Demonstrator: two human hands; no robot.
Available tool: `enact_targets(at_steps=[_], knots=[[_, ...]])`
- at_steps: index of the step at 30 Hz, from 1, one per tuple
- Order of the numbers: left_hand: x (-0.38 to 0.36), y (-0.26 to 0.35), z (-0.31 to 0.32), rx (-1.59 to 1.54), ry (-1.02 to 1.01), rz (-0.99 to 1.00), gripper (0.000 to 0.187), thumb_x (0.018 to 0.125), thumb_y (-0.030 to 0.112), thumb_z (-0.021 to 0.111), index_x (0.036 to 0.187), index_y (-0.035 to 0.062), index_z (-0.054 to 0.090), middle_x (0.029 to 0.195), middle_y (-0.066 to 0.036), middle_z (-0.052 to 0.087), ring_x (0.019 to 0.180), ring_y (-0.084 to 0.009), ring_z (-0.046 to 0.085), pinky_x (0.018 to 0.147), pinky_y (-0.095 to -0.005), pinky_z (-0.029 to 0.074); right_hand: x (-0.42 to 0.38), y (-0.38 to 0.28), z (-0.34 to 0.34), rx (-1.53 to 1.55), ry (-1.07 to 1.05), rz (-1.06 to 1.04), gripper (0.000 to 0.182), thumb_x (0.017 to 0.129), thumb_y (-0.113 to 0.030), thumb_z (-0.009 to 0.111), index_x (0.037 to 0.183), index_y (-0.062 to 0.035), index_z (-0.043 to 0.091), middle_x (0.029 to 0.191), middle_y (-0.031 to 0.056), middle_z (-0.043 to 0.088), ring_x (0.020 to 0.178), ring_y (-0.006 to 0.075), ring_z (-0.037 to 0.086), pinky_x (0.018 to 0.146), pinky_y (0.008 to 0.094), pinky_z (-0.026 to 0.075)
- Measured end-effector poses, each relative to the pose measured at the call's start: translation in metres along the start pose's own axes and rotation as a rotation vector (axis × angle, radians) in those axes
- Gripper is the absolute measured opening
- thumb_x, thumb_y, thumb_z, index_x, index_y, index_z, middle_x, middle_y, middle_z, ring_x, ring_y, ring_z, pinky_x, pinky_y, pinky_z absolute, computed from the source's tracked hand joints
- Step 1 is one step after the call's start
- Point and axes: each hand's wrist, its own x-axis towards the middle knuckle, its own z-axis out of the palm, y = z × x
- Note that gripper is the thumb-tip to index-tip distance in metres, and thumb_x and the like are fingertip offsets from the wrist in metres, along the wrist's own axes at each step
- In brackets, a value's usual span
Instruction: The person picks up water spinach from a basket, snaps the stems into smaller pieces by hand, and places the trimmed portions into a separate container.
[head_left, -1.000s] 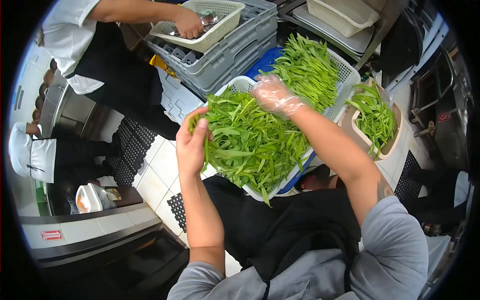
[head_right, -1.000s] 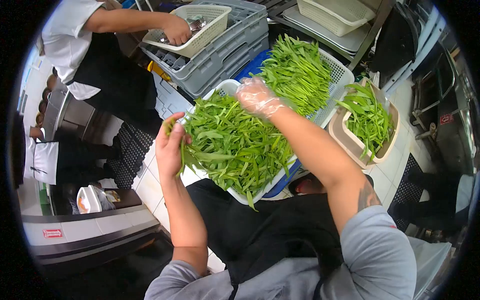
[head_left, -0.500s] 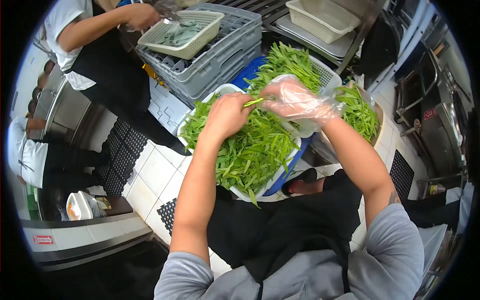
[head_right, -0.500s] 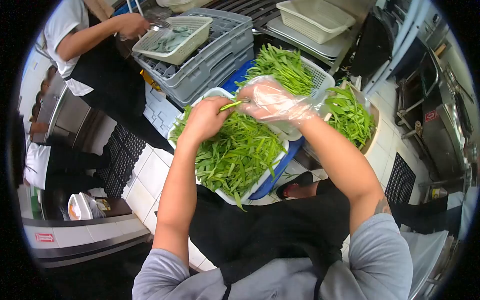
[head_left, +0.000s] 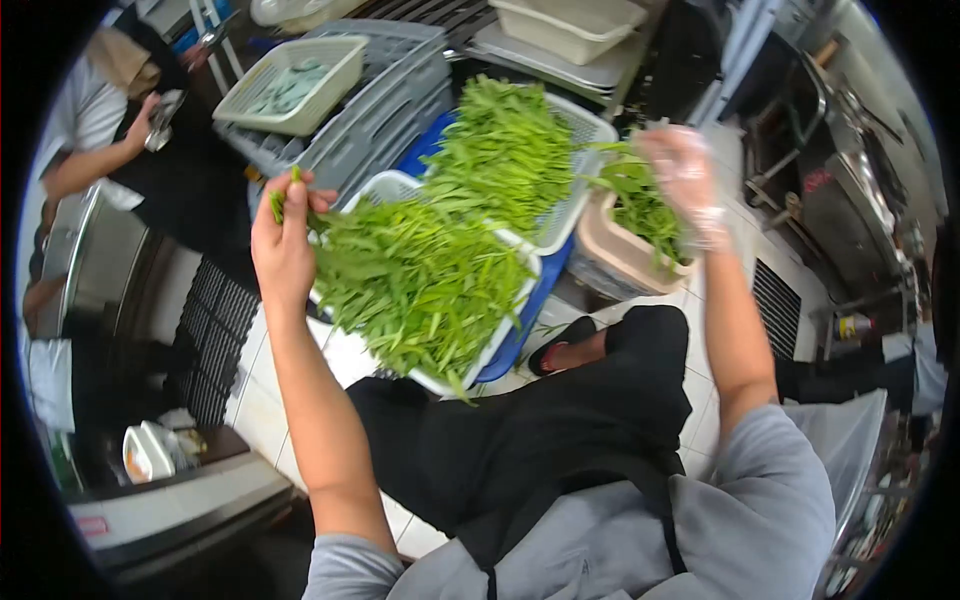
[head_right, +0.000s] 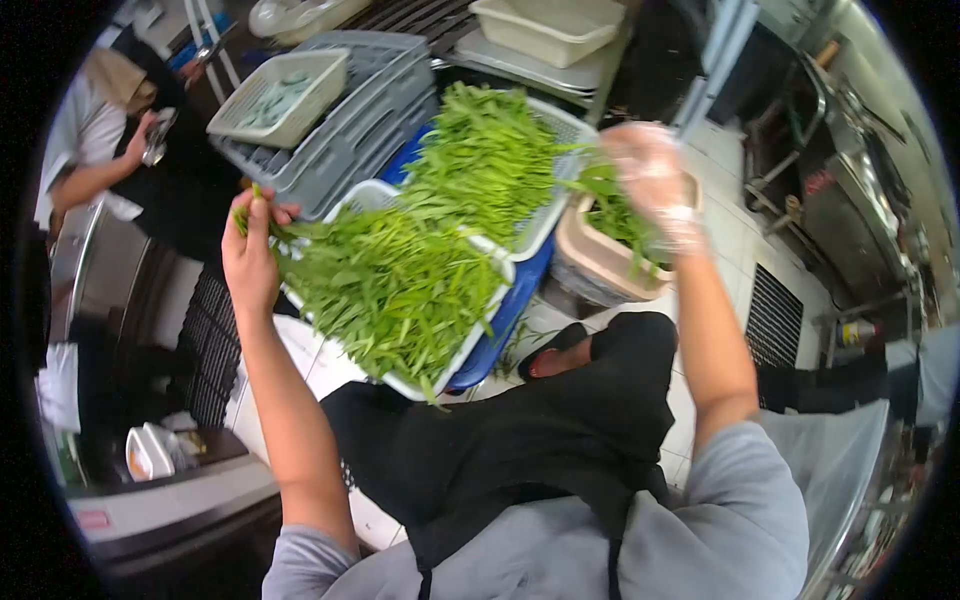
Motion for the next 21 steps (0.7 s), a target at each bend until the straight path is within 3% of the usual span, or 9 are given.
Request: enact_targets(at_steps=[1,3,4,5,6,8,12,17,21], knots=[[0.002,0.005,-0.005,-0.173,0.04,-0.022,0.03,0.111,0.026,0.052,0.119,-0.0014,0.062,0.082,-0.003,0.057,0.078,-0.0142,0.06,0.077,-0.0304,0.052,-0.003,0.013,-0.016,0.007,-0.033,0.174,0.03,0.099,-0.028,0.061,0.11,-0.0035,0.074,0.109,0.015,0.074,0.106,0.0332,0.067,0.097,0.0451,0.051],[0.01,0.01,-0.014,-0.257,0.113,-0.059,0.026,0.111,0.024,0.053,0.12,0.0007,0.062,0.08,0.0,0.053,0.071,-0.0109,0.053,0.069,-0.0285,0.048,-0.015,0.07,-0.019,-0.146,-0.116,0.288,0.034,0.097,-0.032,0.06,0.115,-0.0071,0.075,0.11,0.02,0.074,0.109,0.0396,0.068,0.097,0.0483,0.051],[0.016,0.008,-0.019,-0.287,0.112,-0.058,0.025,0.11,0.022,0.054,0.121,0.0012,0.062,0.081,0.0,0.052,0.07,-0.0112,0.051,0.069,-0.0287,0.047,-0.02,0.084,-0.022,-0.269,-0.306,0.354,0.035,0.096,-0.031,0.062,0.12,-0.0092,0.074,0.118,0.0219,0.072,0.112,0.0408,0.067,0.098,0.048,0.051],[0.023,0.005,-0.019,-0.179,0.11,-0.072,0.025,0.107,0.022,0.06,0.123,0.0026,0.064,0.081,0.003,0.053,0.066,-0.0091,0.05,0.064,-0.0261,0.044,-0.026,0.074,-0.027,-0.467,-0.407,0.377,0.038,0.093,-0.031,0.065,0.124,-0.0096,0.072,0.125,0.0225,0.069,0.118,0.0409,0.064,0.101,0.0479,0.049],[0.027,0.014,-0.008,0.045,0.137,-0.132,0.023,0.102,0.021,0.068,0.118,0.0045,0.069,0.076,0.005,0.054,0.063,-0.0071,0.049,0.059,-0.025,0.042,-0.033,0.068,-0.029,-0.449,-0.291,0.309,0.038,0.092,-0.03,0.066,0.124,-0.0088,0.071,0.127,0.0227,0.068,0.12,0.0411,0.062,0.103,0.0476,0.049],[0.041,-0.006,0.001,0.458,-0.067,-0.137,0.023,0.095,0.022,0.072,0.109,0.0043,0.074,0.088,-0.006,0.072,0.074,-0.0184,0.065,0.071,-0.0348,0.053,-0.05,0.057,-0.034,-0.417,-0.066,0.173,0.04,0.09,-0.028,0.068,0.124,-0.0073,0.071,0.131,0.0229,0.065,0.123,0.0417,0.06,0.106,0.0471,0.047],[0.057,-0.102,0.049,0.912,-0.532,-0.329,0.03,0.088,0.026,0.07,0.104,0.0002,0.075,0.102,-0.027,0.073,0.097,-0.0403,0.072,0.088,-0.0478,0.056,-0.086,-0.003,-0.038,-0.177,-0.027,0.23,0.037,0.089,-0.023,0.068,0.12,-0.0032,0.071,0.131,0.0219,0.064,0.125,0.0431,0.057,0.109,0.0488,0.043],[0.037,-0.225,0.084,1.147,-0.903,-0.375,0.032,0.084,0.019,0.064,0.105,-0.0019,0.076,0.111,-0.027,0.073,0.104,-0.0428,0.071,0.094,-0.0487,0.055,-0.144,-0.032,-0.036,-0.088,-0.156,0.194,0.027,0.087,-0.013,0.069,0.112,-0.0027,0.071,0.128,0.0213,0.064,0.128,0.0432,0.055,0.11,0.0522,0.042],[0.037,-0.228,0.074,0.974,-0.874,-0.478,0.037,0.087,0.021,0.067,0.116,-0.0006,0.072,0.117,-0.026,0.072,0.11,-0.0396,0.07,0.098,-0.0461,0.053,-0.169,-0.037,-0.049,-0.036,-0.157,0.297,0.027,0.082,-0.009,0.069,0.109,-0.0023,0.071,0.126,0.0236,0.064,0.125,0.0439,0.057,0.108,0.0515,0.044]])
